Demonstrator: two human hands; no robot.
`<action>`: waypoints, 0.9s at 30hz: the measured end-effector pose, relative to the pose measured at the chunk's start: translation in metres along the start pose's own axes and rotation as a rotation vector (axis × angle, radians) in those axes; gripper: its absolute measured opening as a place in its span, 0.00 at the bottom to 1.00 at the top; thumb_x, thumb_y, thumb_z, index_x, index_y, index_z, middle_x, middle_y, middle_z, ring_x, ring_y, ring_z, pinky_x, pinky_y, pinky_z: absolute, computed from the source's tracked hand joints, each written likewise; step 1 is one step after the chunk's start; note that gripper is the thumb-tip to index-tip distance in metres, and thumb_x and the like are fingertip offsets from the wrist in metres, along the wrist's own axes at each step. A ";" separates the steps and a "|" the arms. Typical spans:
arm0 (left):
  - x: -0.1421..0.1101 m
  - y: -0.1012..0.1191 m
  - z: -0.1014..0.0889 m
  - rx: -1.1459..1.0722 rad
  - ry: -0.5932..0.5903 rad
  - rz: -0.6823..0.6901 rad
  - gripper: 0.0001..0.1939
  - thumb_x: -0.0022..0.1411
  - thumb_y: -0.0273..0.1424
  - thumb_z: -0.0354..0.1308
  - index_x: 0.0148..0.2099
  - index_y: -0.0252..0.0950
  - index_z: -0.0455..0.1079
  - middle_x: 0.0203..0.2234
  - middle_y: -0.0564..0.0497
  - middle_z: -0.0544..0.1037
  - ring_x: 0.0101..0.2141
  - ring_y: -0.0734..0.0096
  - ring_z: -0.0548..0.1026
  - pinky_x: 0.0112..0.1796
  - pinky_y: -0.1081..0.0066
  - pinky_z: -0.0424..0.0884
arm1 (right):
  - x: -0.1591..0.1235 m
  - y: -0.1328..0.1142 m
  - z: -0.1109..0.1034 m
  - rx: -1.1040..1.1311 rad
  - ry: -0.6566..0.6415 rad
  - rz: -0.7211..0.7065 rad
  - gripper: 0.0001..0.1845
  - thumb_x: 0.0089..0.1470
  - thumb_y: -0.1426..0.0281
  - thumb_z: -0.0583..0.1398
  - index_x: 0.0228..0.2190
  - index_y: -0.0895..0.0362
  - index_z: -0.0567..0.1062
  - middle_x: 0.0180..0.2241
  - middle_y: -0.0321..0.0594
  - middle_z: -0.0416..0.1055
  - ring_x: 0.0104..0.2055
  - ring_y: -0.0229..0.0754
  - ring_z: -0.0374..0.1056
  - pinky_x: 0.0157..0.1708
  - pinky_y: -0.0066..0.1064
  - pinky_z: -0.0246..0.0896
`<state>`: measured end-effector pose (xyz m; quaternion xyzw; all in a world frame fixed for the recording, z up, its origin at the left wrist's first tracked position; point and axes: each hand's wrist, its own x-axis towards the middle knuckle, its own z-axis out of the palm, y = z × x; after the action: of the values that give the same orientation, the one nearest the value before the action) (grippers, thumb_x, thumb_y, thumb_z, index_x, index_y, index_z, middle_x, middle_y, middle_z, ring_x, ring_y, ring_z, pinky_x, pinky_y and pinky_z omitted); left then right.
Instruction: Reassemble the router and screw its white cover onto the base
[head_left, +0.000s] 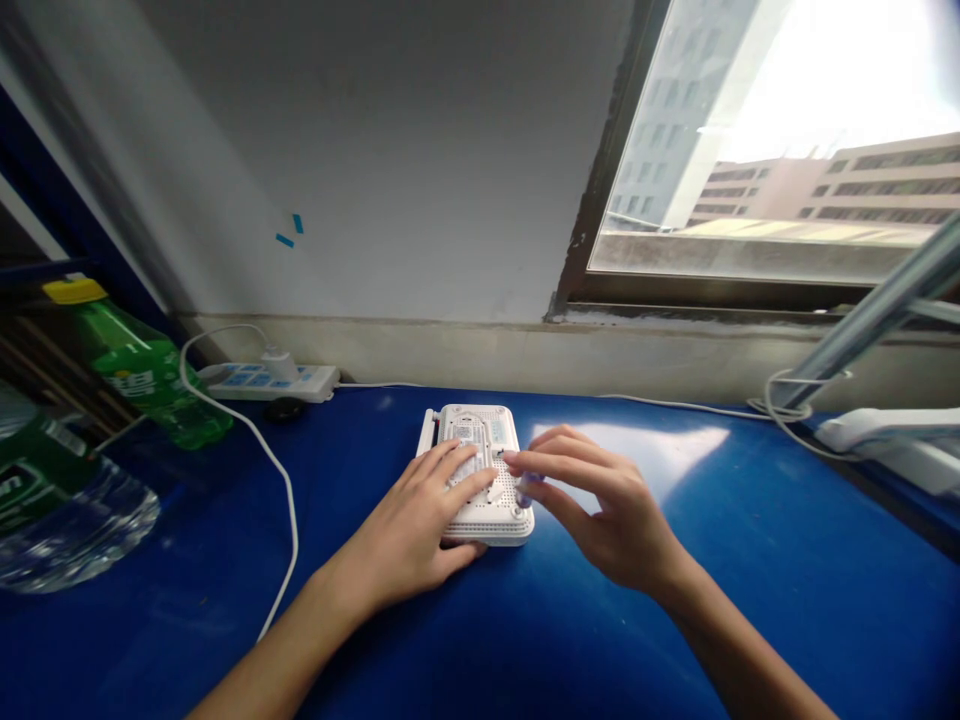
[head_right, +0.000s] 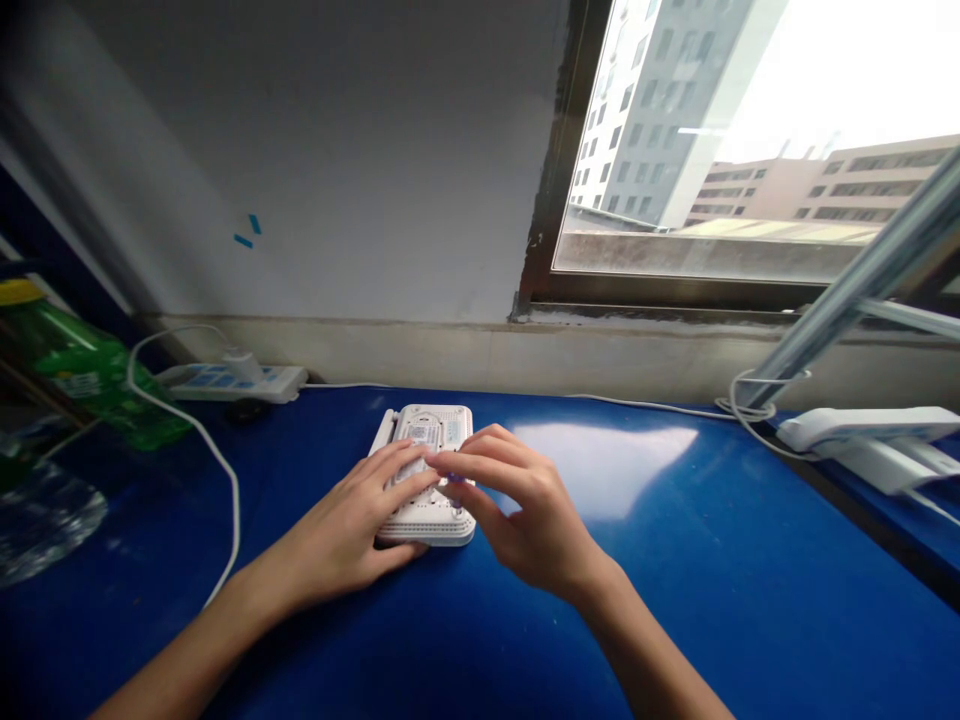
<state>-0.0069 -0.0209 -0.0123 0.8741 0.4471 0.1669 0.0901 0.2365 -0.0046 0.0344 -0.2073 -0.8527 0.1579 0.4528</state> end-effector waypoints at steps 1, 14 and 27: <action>0.000 0.000 0.000 -0.002 0.003 0.002 0.42 0.58 0.36 0.70 0.71 0.48 0.59 0.71 0.44 0.58 0.70 0.47 0.54 0.67 0.46 0.57 | 0.000 0.000 0.001 -0.024 0.029 0.000 0.18 0.62 0.77 0.63 0.51 0.50 0.79 0.36 0.41 0.77 0.39 0.44 0.70 0.38 0.38 0.69; 0.000 0.000 -0.001 0.001 -0.002 0.003 0.40 0.58 0.35 0.70 0.70 0.48 0.60 0.71 0.45 0.58 0.70 0.48 0.54 0.67 0.48 0.57 | 0.000 0.000 -0.001 -0.033 -0.020 -0.009 0.24 0.64 0.80 0.59 0.58 0.50 0.74 0.46 0.42 0.80 0.48 0.45 0.71 0.49 0.42 0.68; 0.000 0.002 -0.002 0.011 -0.023 -0.009 0.41 0.59 0.35 0.69 0.71 0.47 0.59 0.72 0.44 0.57 0.71 0.47 0.52 0.67 0.48 0.56 | 0.000 -0.002 -0.004 -0.058 -0.089 0.001 0.27 0.66 0.82 0.55 0.62 0.52 0.69 0.52 0.45 0.77 0.55 0.46 0.67 0.53 0.42 0.66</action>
<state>-0.0062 -0.0217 -0.0103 0.8744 0.4509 0.1539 0.0915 0.2400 -0.0061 0.0375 -0.2135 -0.8762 0.1422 0.4080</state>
